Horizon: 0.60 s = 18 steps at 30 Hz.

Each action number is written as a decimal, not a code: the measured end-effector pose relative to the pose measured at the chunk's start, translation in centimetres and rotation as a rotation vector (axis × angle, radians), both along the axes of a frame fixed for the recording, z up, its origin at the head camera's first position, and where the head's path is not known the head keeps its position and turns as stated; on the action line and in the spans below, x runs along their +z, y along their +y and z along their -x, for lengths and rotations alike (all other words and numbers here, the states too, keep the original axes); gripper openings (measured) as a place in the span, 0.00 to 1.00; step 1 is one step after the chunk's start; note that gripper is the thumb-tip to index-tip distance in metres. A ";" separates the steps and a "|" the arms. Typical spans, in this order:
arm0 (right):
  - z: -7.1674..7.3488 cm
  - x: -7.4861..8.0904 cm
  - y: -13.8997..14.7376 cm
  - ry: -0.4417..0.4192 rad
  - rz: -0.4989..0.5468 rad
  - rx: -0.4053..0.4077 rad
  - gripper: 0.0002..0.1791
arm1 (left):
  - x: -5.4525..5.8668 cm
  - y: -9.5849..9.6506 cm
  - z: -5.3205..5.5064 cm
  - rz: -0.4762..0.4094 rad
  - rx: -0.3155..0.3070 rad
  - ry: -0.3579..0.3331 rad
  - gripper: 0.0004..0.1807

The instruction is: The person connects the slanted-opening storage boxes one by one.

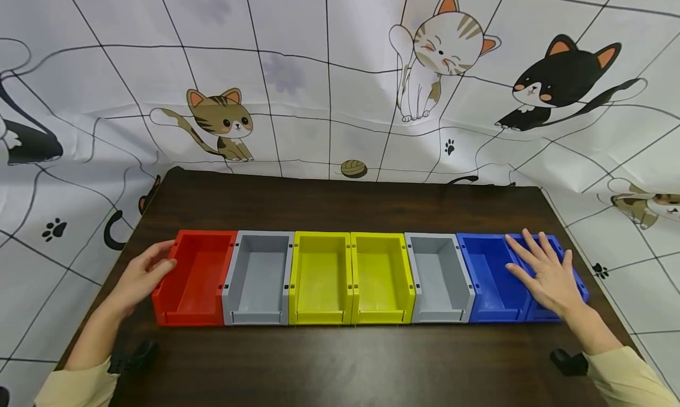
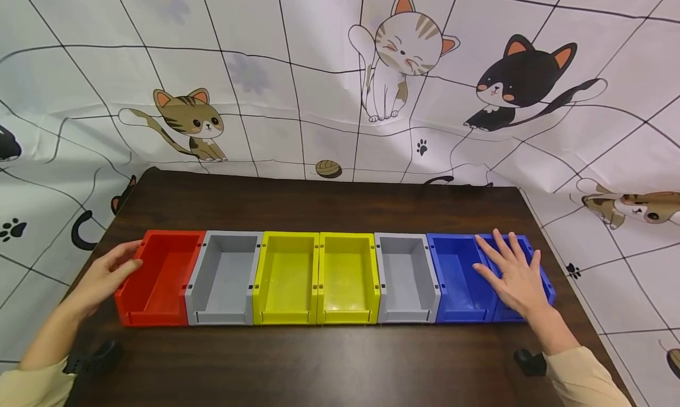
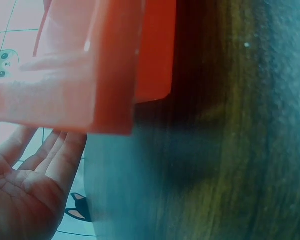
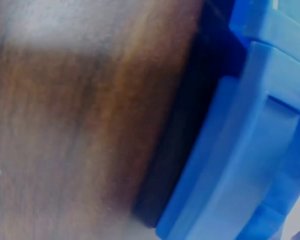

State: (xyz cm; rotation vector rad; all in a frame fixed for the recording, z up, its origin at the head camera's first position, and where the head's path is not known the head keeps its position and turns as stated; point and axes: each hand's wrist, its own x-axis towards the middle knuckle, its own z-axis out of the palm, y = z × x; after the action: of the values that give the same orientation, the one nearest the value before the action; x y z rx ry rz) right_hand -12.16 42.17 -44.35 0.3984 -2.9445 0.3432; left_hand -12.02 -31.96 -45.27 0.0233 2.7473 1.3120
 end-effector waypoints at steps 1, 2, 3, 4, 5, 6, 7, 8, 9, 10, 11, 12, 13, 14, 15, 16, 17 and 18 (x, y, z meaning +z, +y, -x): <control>0.1 0.1 0.0 -0.001 -0.018 -0.004 0.36 | 0.0 0.0 0.0 0.001 0.001 -0.002 0.28; 0.1 0.3 -0.1 -0.001 -0.034 -0.010 0.36 | 0.1 0.0 0.1 0.001 0.000 -0.002 0.28; 0.2 0.4 -0.1 -0.001 -0.049 -0.011 0.36 | 0.1 0.0 0.1 0.000 -0.001 -0.002 0.28; 0.2 0.5 -0.1 -0.001 -0.060 -0.011 0.36 | 0.1 -0.1 0.2 0.001 -0.003 -0.002 0.28; 0.3 0.6 -0.2 0.000 -0.069 -0.009 0.35 | 0.2 -0.1 0.3 0.002 -0.005 0.000 0.28; 0.5 0.7 -0.2 0.001 -0.078 -0.002 0.35 | 0.2 -0.1 0.3 0.003 -0.006 -0.001 0.28; 0.6 0.8 -0.2 0.002 -0.085 0.005 0.35 | 0.3 -0.2 0.3 0.004 -0.010 -0.004 0.28; 0.8 1.0 -0.2 0.002 -0.086 0.013 0.34 | 0.3 -0.2 0.3 0.008 -0.014 -0.005 0.28; 0.9 1.1 -0.2 0.001 -0.084 0.020 0.34 | 0.4 -0.2 0.4 0.011 -0.020 -0.007 0.28; 1.0 1.3 -0.2 0.000 -0.080 0.023 0.33 | 0.5 -0.1 0.4 0.021 -0.026 -0.003 0.28; 1.1 1.4 -0.3 0.001 -0.074 0.024 0.33 | 0.7 -0.1 0.5 0.037 -0.037 -0.001 0.28; 1.2 1.7 -0.3 0.001 -0.064 0.020 0.32 | 0.9 0.0 0.5 0.054 -0.049 -0.002 0.28; 1.3 1.9 -0.4 0.004 -0.052 0.016 0.32 | 1.2 0.2 0.6 0.080 -0.061 0.003 0.28; 1.5 2.1 -0.5 0.010 -0.038 0.011 0.32 | 1.6 0.3 0.7 0.112 -0.072 0.015 0.28; 1.6 2.3 -0.6 0.015 -0.024 0.007 0.32 | 2.0 0.5 0.9 0.145 -0.083 0.029 0.27; 1.8 2.6 -0.8 0.021 -0.014 0.004 0.32 | 2.5 0.7 1.0 0.185 -0.091 0.058 0.27; 1.9 2.9 -1.0 0.027 -0.008 0.002 0.32 | 3.0 0.9 1.1 0.215 -0.098 0.083 0.27; 2.2 3.1 -1.3 0.038 -0.005 0.002 0.32 | 3.4 1.2 1.3 0.242 -0.102 0.112 0.27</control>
State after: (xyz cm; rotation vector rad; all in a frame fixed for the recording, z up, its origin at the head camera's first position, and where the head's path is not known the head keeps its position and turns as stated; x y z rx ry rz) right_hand -14.31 40.89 -41.24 0.4041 -2.9090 0.3255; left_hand -13.29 -30.79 -41.83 0.2219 2.9355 0.9750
